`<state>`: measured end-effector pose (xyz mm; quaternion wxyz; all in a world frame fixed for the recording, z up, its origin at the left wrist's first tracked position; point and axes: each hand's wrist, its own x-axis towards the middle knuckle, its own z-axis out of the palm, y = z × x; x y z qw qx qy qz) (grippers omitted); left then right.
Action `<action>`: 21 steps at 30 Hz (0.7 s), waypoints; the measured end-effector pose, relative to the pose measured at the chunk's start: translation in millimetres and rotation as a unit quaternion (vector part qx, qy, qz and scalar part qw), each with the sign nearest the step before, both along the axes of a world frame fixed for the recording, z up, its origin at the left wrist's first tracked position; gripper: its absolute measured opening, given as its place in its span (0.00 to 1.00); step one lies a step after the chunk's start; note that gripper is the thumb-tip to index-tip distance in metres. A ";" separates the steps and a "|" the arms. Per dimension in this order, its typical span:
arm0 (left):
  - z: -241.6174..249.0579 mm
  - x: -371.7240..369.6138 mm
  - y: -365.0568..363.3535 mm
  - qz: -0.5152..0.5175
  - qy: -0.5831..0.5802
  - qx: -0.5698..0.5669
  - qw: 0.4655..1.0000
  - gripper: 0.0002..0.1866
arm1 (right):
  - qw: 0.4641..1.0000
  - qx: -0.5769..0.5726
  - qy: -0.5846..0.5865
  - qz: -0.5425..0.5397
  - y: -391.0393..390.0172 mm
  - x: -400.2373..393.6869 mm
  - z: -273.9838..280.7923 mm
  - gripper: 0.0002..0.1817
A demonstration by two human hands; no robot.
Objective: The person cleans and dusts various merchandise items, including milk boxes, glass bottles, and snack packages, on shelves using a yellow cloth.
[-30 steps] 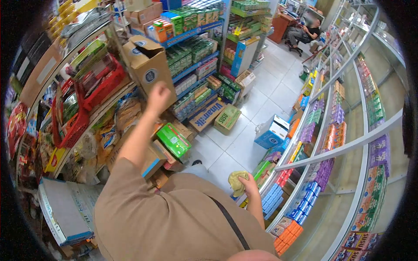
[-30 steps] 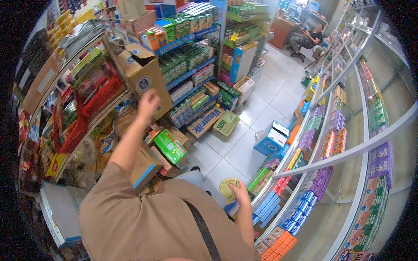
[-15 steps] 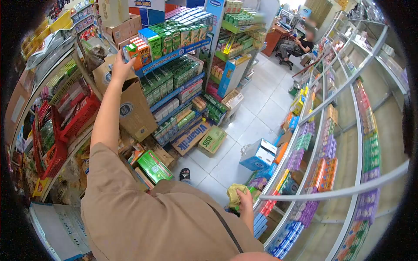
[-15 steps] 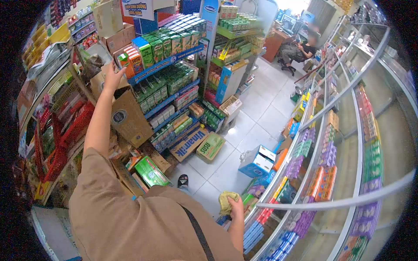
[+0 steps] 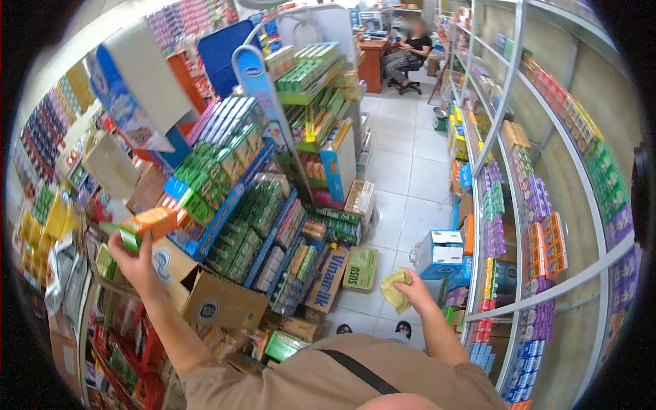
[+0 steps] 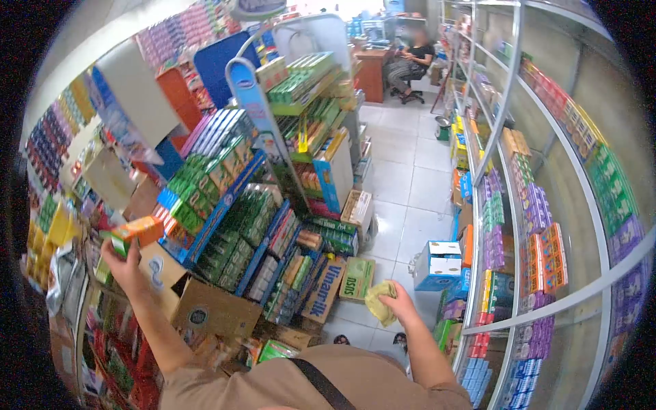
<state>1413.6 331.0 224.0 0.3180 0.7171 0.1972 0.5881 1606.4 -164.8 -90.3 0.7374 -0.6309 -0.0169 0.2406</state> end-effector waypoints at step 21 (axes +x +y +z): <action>-167.2 116.1 -345.0 -0.372 0.265 -0.385 0.802 0.18 | 0.778 -0.074 -0.590 0.203 6.6 33.9 126.5 0.24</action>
